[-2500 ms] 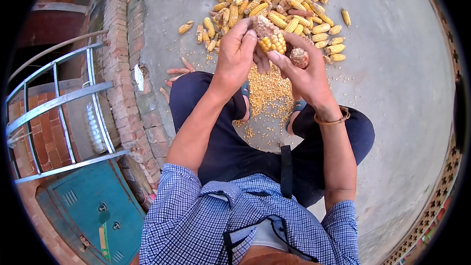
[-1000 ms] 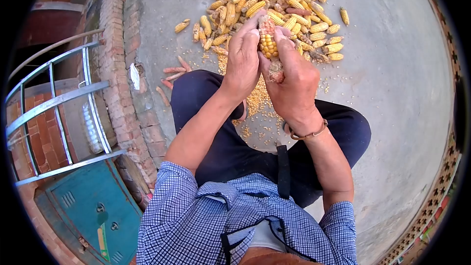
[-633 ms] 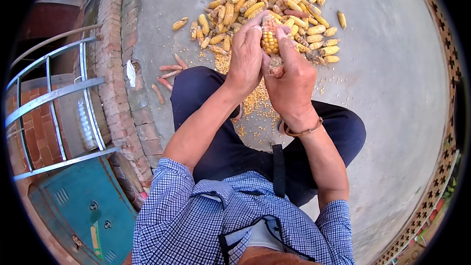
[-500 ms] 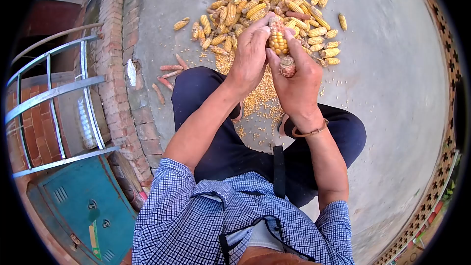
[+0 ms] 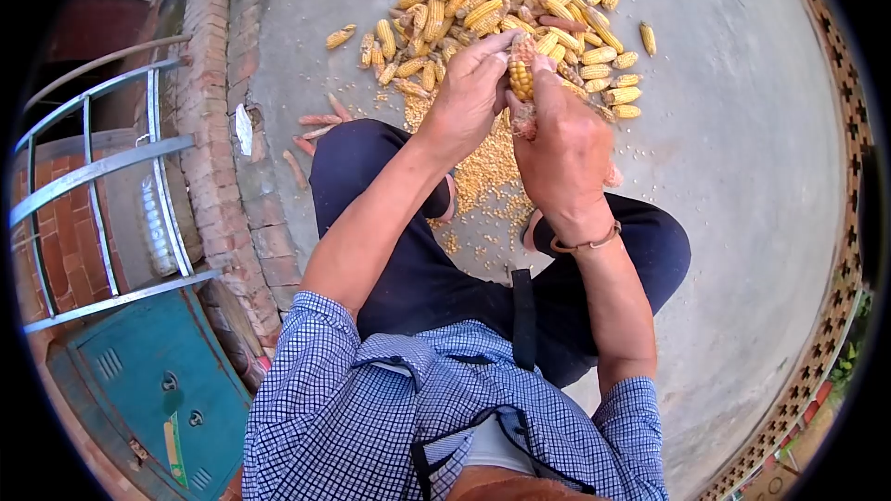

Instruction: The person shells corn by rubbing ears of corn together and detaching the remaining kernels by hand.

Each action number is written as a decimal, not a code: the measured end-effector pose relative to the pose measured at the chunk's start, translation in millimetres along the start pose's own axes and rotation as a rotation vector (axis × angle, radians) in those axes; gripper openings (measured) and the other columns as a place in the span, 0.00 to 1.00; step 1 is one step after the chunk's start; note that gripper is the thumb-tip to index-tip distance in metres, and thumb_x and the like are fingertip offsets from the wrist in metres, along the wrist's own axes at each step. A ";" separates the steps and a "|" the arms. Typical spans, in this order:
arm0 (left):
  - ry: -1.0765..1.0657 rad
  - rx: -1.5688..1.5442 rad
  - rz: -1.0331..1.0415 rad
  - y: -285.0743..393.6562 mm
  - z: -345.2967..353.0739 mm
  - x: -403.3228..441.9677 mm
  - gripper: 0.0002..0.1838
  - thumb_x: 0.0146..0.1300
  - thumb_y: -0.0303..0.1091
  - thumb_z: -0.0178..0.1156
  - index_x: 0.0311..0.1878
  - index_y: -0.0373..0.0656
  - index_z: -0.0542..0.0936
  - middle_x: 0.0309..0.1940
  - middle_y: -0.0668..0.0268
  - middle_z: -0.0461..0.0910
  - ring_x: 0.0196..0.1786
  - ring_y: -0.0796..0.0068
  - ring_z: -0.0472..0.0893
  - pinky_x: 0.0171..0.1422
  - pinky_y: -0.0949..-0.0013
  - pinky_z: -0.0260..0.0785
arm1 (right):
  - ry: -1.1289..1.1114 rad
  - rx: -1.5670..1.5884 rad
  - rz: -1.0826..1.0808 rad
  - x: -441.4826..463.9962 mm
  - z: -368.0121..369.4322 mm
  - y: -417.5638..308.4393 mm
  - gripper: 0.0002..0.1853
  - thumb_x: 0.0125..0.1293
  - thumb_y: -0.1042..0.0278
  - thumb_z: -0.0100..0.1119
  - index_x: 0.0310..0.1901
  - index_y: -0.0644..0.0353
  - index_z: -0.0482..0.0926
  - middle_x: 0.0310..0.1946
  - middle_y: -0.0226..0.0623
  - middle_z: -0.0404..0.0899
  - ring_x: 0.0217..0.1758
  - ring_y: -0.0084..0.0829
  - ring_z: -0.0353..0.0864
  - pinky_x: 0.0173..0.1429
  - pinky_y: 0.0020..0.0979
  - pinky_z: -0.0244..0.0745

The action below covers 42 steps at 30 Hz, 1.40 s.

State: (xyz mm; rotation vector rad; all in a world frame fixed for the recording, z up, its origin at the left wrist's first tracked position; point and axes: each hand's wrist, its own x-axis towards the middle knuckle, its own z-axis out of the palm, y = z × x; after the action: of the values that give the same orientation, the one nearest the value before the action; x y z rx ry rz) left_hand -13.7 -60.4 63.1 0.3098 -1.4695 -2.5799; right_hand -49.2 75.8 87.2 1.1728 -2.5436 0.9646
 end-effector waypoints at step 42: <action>0.165 0.200 0.166 -11.3 10.6 2.6 0.23 0.73 0.26 0.42 0.69 0.31 0.68 0.48 0.64 0.81 0.45 0.83 0.80 0.43 0.82 0.72 | 0.055 0.118 0.097 3.8 -0.1 -3.2 0.25 0.59 0.69 0.72 0.57 0.67 0.79 0.38 0.52 0.85 0.38 0.46 0.87 0.42 0.36 0.80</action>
State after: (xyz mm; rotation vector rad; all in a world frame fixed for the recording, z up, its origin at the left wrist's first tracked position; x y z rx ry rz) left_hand -19.2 -46.5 58.3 0.3967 -1.6207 -2.2270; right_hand -49.4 71.9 90.4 1.0444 -2.5520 1.1677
